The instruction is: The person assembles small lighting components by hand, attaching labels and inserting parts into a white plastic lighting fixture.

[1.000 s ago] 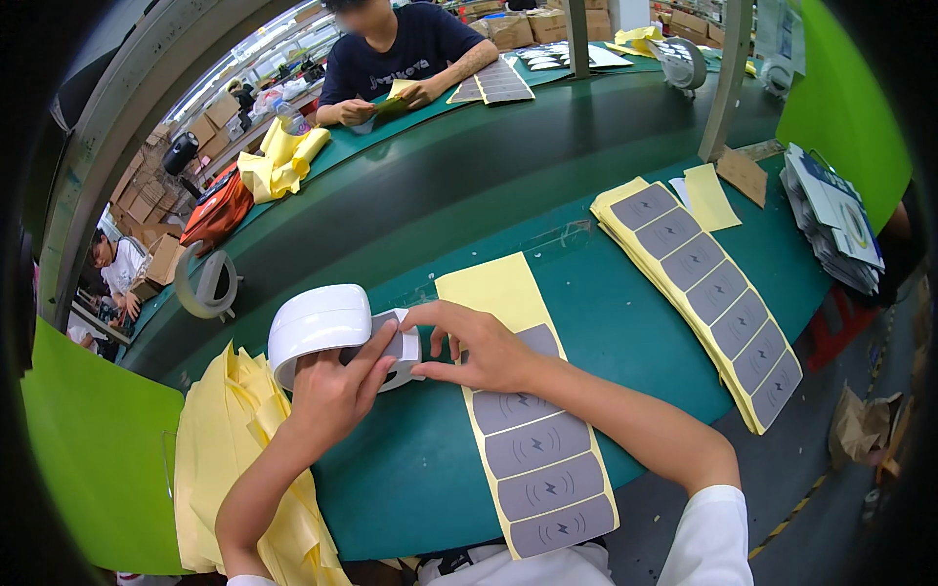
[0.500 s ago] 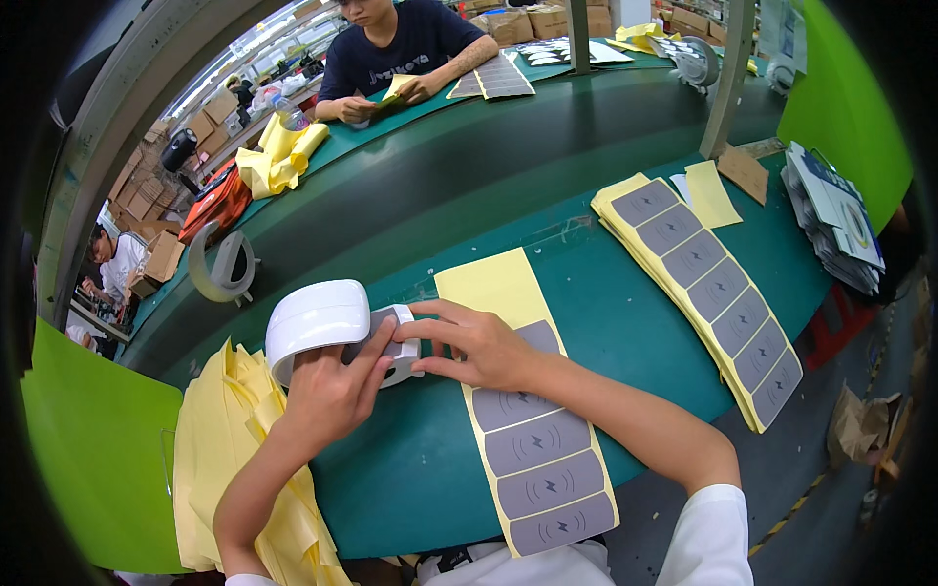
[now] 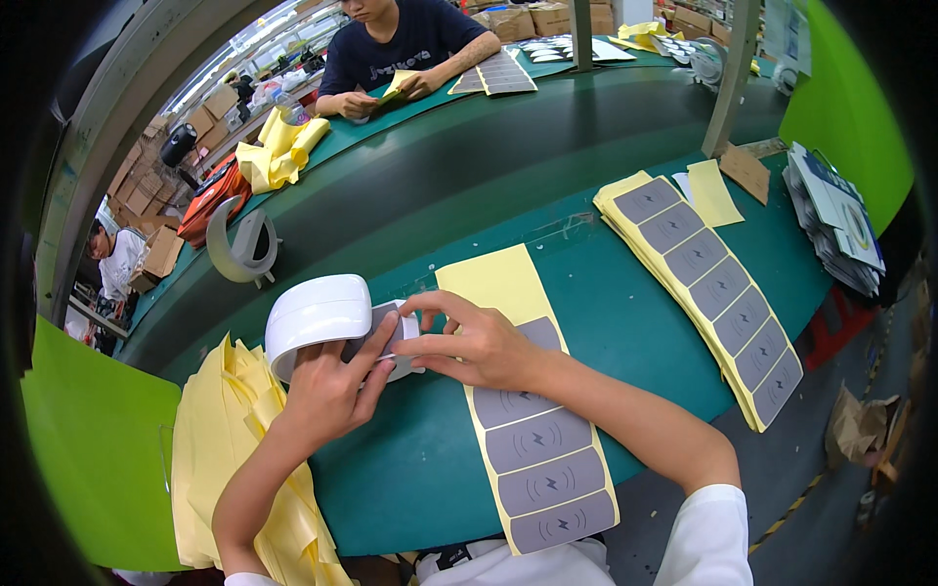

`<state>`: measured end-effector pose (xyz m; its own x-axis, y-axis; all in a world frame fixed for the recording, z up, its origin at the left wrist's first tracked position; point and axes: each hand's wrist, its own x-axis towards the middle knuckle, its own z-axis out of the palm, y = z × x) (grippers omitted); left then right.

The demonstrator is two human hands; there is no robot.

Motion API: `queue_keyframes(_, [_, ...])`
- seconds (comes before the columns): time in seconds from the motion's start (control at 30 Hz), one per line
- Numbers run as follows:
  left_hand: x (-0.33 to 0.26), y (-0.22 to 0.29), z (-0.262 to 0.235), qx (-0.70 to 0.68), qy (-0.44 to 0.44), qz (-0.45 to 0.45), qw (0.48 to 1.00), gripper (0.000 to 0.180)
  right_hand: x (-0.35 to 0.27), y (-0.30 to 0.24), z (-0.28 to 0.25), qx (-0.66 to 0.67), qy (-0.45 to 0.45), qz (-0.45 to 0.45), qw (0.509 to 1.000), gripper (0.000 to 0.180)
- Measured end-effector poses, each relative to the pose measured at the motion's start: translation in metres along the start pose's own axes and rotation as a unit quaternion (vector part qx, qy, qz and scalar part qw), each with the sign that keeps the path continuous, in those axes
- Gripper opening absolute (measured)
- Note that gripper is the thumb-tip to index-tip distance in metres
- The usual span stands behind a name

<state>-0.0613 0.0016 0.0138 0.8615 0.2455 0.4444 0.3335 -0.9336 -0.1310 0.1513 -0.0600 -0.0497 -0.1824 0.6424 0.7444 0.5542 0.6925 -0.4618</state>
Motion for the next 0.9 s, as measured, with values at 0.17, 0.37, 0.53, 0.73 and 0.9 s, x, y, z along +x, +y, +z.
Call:
queue_keyframes(0.17, [-0.003,0.001,0.002,-0.01,-0.004,-0.014,1.0,0.052,0.0,-0.002,0.0,0.003,0.022,-0.014,1.0,0.035])
queue_keyframes(0.37, [-0.005,0.0,0.005,0.007,0.005,-0.015,1.0,0.055,0.0,-0.002,0.001,-0.011,0.027,-0.032,0.999,0.036])
queue_keyframes(0.53, [-0.008,0.001,0.006,0.038,0.001,-0.009,0.999,0.054,0.0,-0.005,0.002,-0.003,0.03,-0.021,0.999,0.038])
queue_keyframes(0.73, [-0.015,0.005,0.013,0.004,-0.044,-0.055,0.997,0.067,0.003,-0.009,0.003,-0.006,0.033,-0.008,0.999,0.036])
queue_keyframes(0.9, [-0.012,0.008,0.009,0.01,-0.023,-0.062,0.998,0.046,0.002,-0.011,0.002,-0.017,0.035,-0.004,0.999,0.034])
